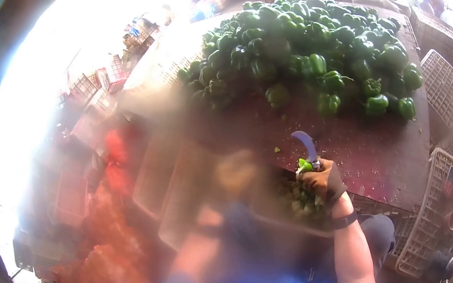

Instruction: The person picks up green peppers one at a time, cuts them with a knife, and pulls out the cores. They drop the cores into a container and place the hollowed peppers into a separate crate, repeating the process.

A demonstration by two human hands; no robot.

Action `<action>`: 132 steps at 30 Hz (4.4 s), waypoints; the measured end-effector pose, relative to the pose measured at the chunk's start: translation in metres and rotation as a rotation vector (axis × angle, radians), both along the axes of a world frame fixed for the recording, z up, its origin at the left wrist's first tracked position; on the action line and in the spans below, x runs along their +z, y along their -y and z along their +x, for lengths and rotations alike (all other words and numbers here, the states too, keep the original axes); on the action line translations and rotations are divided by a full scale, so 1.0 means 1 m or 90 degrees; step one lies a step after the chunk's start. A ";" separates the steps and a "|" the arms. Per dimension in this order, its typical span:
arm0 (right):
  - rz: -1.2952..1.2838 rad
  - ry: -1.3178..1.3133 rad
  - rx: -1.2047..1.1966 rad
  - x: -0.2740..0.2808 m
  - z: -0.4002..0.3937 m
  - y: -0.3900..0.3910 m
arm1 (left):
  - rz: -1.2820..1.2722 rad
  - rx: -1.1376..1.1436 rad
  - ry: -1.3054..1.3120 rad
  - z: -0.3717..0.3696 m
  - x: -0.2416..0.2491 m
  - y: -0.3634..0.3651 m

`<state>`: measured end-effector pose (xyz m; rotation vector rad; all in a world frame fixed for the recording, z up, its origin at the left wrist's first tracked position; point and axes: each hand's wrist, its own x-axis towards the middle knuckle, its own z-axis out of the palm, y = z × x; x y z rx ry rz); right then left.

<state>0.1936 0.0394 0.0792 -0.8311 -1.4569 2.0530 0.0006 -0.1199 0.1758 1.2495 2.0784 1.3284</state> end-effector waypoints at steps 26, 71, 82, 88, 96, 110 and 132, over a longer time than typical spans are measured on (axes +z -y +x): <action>0.062 0.243 0.103 -0.017 0.004 0.004 | 0.016 0.032 0.328 -0.006 -0.098 -0.022; 0.254 0.171 -0.202 -0.026 0.001 -0.034 | -0.009 0.017 -0.134 0.006 -0.148 -0.158; 0.351 0.430 -0.081 -0.043 -0.024 -0.026 | 0.008 -0.007 -0.070 0.006 -0.148 -0.146; 0.321 0.460 -0.026 -0.045 -0.016 -0.011 | 0.049 0.057 0.327 -0.009 -0.147 -0.153; 0.077 0.107 -0.167 -0.035 -0.007 -0.021 | 0.033 -0.098 0.474 -0.004 -0.122 -0.127; -0.017 -0.099 -0.094 -0.018 0.012 -0.032 | -0.002 -0.155 0.343 0.028 -0.110 -0.117; -0.141 -0.134 -0.226 -0.036 0.007 -0.031 | 0.073 -0.133 0.041 0.084 -0.068 -0.097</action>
